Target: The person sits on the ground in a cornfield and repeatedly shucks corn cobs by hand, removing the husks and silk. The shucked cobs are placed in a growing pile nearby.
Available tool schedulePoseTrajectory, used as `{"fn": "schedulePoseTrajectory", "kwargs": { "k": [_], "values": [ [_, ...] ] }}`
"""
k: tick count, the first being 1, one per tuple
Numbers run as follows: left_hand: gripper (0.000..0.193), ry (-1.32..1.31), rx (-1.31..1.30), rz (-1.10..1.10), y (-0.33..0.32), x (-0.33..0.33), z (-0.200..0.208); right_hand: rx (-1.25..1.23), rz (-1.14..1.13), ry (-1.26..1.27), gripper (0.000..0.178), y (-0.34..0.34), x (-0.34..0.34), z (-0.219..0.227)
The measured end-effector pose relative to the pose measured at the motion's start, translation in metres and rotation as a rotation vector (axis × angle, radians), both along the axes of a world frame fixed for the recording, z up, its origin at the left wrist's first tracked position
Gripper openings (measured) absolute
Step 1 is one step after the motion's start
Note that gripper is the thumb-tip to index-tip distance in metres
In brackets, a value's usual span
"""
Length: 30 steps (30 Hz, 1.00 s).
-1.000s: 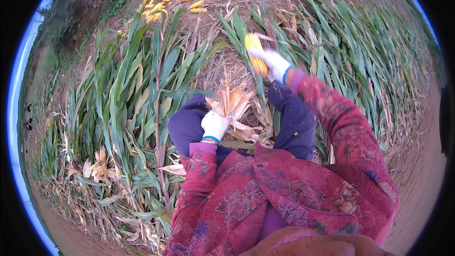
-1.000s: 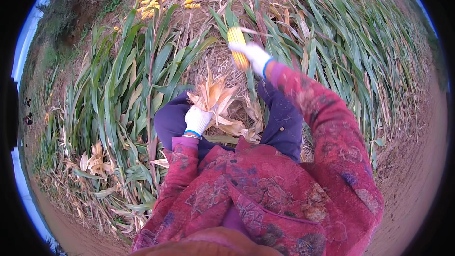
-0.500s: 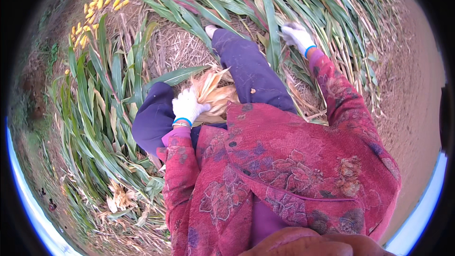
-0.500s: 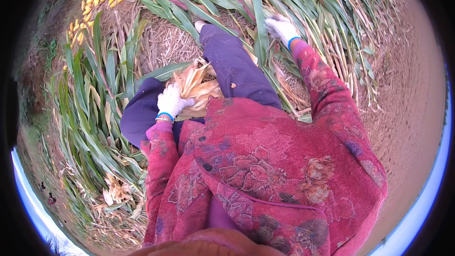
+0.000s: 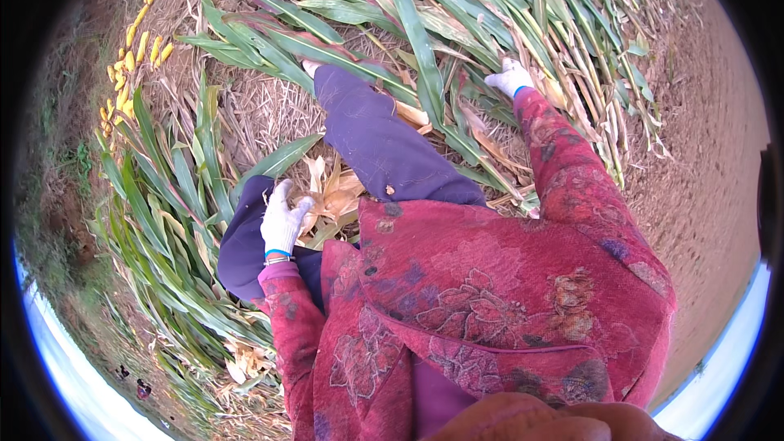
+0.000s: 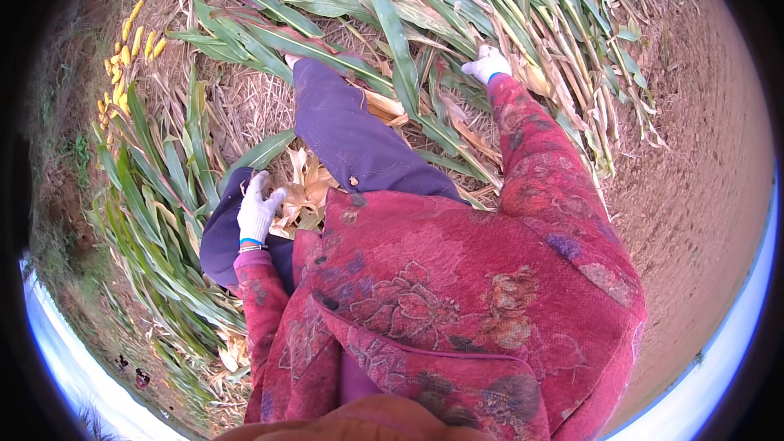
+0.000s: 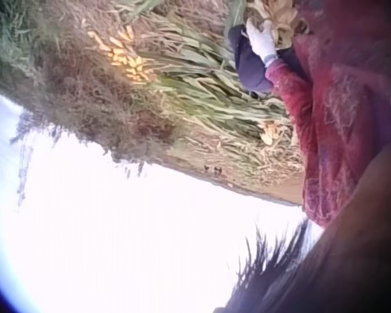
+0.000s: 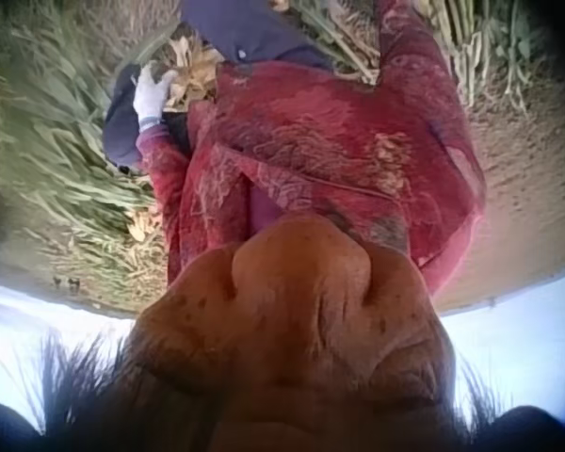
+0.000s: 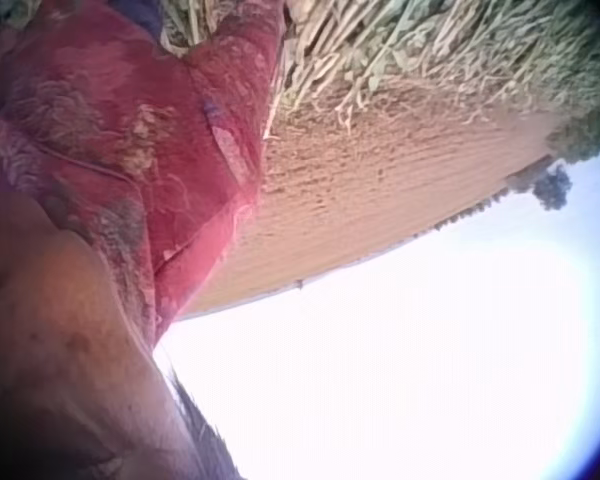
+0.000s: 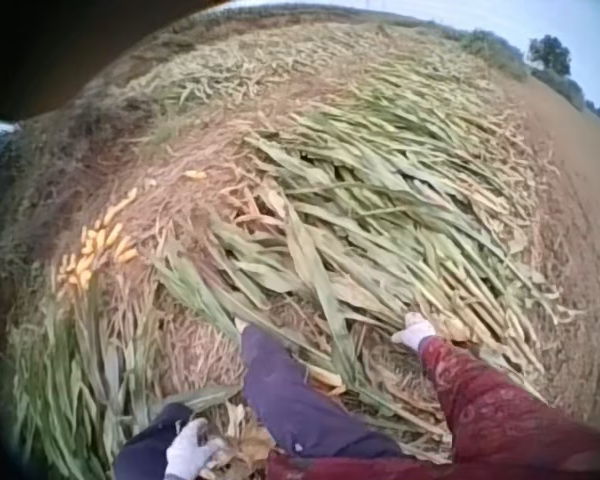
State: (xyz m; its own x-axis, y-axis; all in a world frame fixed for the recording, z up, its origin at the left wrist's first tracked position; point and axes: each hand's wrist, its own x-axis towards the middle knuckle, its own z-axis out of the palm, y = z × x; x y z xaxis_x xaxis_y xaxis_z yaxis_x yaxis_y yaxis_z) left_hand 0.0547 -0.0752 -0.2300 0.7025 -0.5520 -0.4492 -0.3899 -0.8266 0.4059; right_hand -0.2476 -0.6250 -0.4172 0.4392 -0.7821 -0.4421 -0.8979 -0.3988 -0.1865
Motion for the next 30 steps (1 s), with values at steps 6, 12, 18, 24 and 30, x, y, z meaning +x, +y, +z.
{"fn": "schedulePoseTrajectory", "kwargs": {
  "k": [6,12,18,24,30],
  "values": [
    [0.057,0.086,-0.051,0.102,-0.026,-0.011,0.011,0.073,0.175,-0.369,0.058,0.111,0.000,-0.009],
    [0.047,0.056,-0.234,0.162,-0.057,0.002,0.025,0.326,-0.166,-0.470,0.056,0.214,-0.009,-0.007],
    [0.045,0.074,-0.631,0.228,-0.131,-0.002,0.054,-0.113,0.163,-0.683,0.049,0.202,-0.033,0.026],
    [0.051,0.220,-0.730,0.070,-0.185,-0.017,0.053,-0.030,0.416,-0.436,0.059,0.226,-0.045,0.068],
    [0.050,0.184,-0.654,0.013,-0.183,-0.023,0.038,-0.074,0.402,-0.400,0.068,0.237,-0.054,0.034]
  ]
}}
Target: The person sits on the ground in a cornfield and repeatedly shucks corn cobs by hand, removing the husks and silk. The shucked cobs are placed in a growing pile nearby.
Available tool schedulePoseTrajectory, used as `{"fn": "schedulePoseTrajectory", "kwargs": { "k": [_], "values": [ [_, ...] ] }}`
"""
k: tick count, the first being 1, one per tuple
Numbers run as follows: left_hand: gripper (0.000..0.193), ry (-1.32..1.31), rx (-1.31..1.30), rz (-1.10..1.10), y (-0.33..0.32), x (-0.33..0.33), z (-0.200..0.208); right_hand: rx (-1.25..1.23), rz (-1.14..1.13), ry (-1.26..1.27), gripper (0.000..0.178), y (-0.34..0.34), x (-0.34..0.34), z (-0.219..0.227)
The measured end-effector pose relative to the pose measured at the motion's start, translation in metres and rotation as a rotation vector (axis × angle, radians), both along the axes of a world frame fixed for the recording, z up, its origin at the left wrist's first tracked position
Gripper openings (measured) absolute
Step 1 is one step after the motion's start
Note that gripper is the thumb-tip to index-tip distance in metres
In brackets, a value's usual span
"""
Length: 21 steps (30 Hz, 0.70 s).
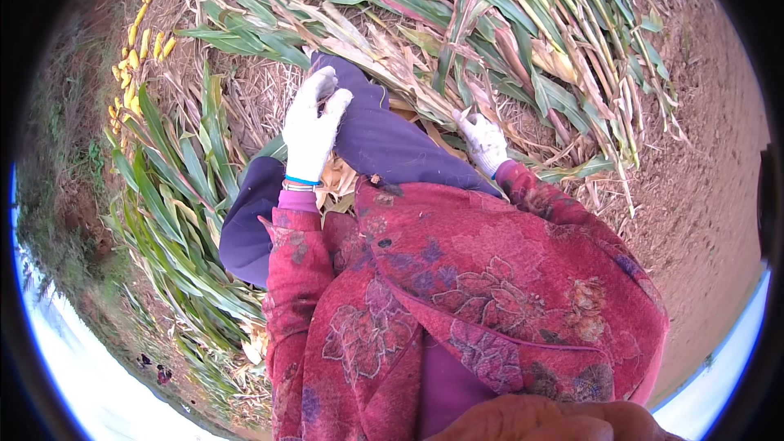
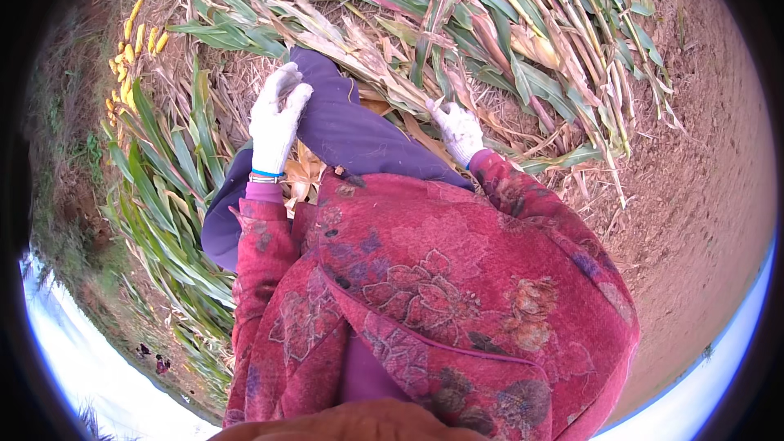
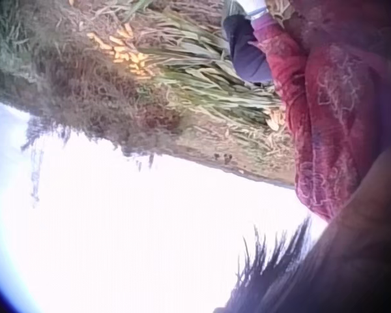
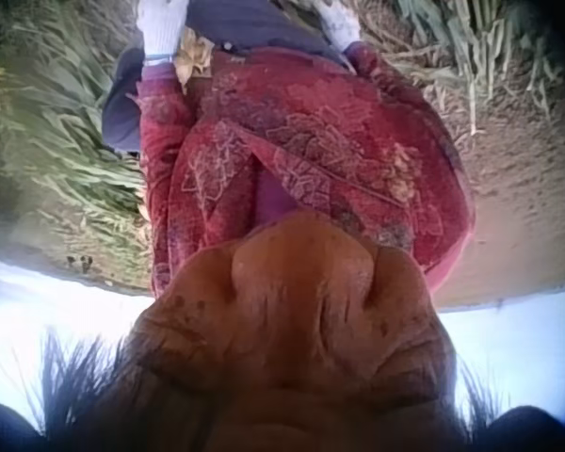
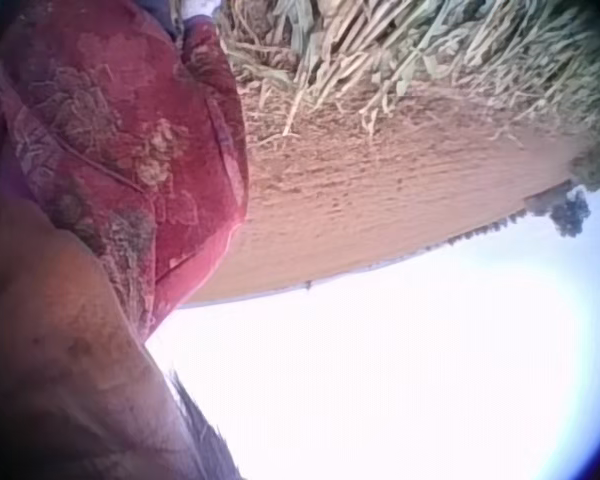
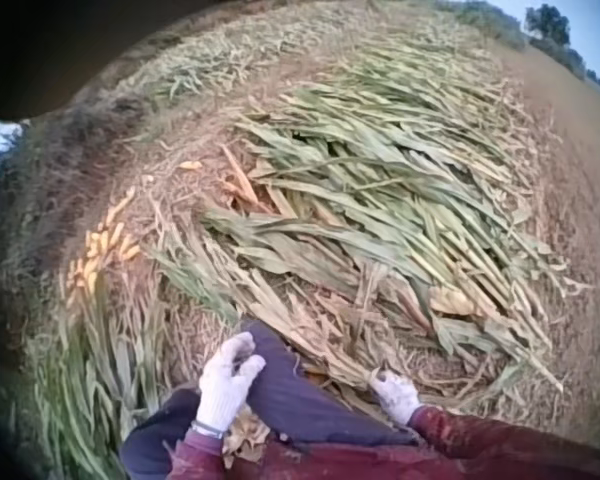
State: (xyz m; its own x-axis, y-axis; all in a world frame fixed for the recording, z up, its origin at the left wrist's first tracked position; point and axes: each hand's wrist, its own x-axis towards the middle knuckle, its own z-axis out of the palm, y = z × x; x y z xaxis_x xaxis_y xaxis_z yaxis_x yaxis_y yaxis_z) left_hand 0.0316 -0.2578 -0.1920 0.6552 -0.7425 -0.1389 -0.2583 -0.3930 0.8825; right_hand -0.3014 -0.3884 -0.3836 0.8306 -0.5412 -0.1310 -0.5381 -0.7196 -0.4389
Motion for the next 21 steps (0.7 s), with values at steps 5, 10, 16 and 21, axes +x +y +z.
{"fn": "schedulePoseTrajectory", "kwargs": {
  "k": [5,10,16,21],
  "values": [
    [0.049,-0.071,-0.009,-0.080,-0.015,0.012,-0.007,0.001,0.018,-0.072,0.068,-0.013,0.005,0.041],
    [0.057,0.011,-0.144,-0.051,-0.090,0.035,-0.010,-0.008,0.070,-0.037,0.069,-0.021,0.003,0.072],
    [0.104,-0.256,0.519,0.027,-0.152,0.068,-0.049,-0.039,0.130,-0.091,0.060,-0.024,0.005,0.123],
    [0.054,0.271,0.209,-0.030,-0.132,0.063,-0.083,-0.034,0.113,-0.139,0.056,-0.004,-0.010,0.111]
  ]
}}
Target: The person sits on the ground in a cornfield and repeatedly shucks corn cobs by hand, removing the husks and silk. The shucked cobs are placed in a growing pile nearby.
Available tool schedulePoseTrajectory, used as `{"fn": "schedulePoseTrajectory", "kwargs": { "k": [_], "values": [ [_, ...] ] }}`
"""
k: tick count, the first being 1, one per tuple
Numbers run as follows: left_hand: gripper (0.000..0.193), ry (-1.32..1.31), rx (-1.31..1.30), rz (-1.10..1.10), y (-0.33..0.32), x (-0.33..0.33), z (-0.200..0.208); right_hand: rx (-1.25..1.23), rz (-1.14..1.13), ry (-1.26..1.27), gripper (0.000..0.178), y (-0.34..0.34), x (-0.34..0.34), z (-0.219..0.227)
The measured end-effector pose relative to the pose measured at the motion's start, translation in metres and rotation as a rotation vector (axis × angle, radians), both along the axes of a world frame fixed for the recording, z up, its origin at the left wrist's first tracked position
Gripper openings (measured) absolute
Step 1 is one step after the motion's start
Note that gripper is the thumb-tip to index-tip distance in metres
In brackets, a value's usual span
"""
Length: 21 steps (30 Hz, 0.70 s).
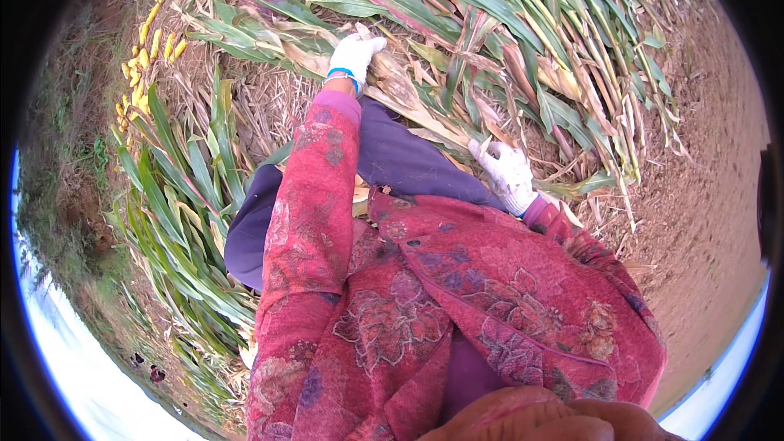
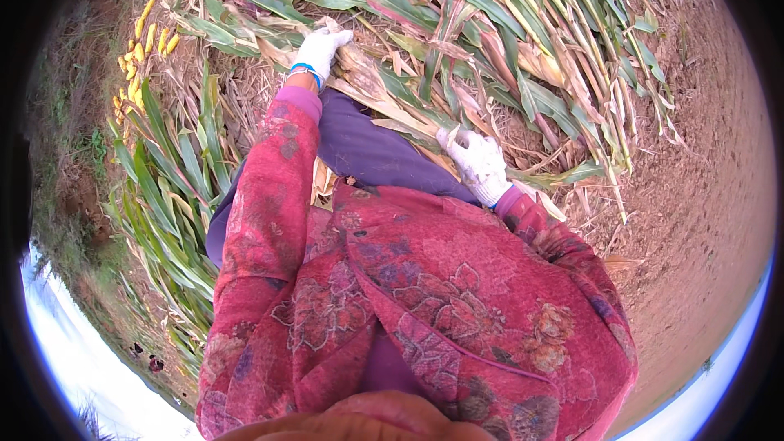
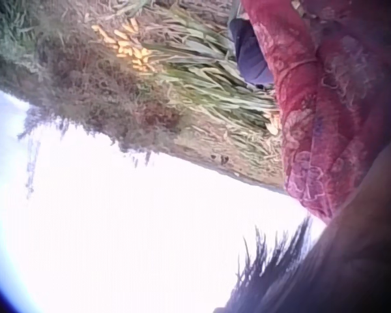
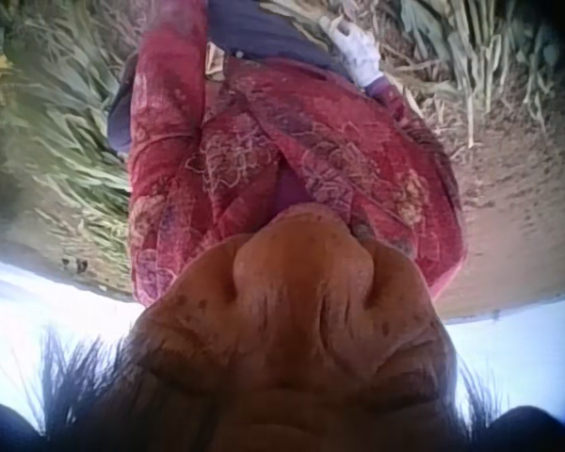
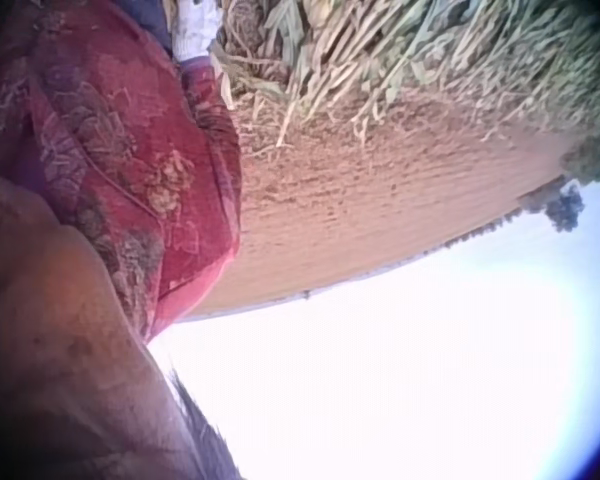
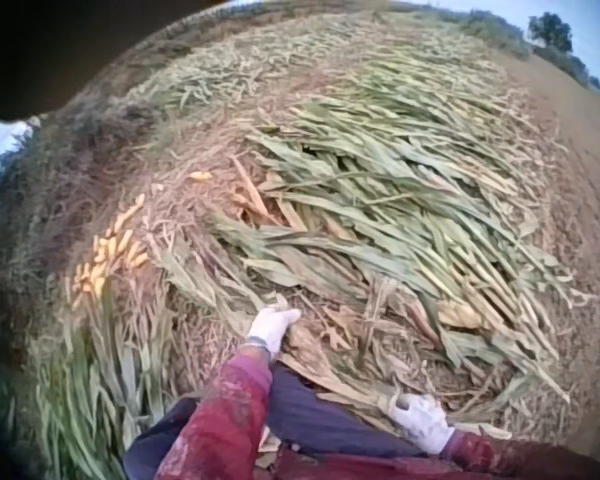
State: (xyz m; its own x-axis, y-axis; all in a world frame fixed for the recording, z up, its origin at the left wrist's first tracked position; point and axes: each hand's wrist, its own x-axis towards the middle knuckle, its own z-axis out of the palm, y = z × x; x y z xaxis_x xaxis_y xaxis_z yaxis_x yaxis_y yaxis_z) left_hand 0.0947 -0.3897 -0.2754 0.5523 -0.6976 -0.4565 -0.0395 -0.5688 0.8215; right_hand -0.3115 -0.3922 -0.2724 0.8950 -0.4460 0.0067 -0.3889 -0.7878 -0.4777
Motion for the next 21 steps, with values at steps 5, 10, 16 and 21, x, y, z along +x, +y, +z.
{"fn": "schedulePoseTrajectory", "kwargs": {
  "k": [5,10,16,21],
  "values": [
    [0.034,0.201,-0.326,0.128,0.021,-0.021,0.010,0.212,0.035,-0.082,0.037,0.001,0.005,0.004],
    [0.030,0.195,-0.427,0.128,0.034,-0.055,0.044,0.527,-0.106,-0.337,0.039,-0.044,0.086,0.016],
    [0.028,0.105,-0.441,0.099,0.039,-0.065,0.045,0.615,-0.131,-0.523,0.048,-0.076,0.191,0.032],
    [0.024,0.063,-0.534,0.215,0.040,-0.068,0.022,0.655,-0.132,-0.429,0.050,-0.084,0.209,0.034]
  ]
}}
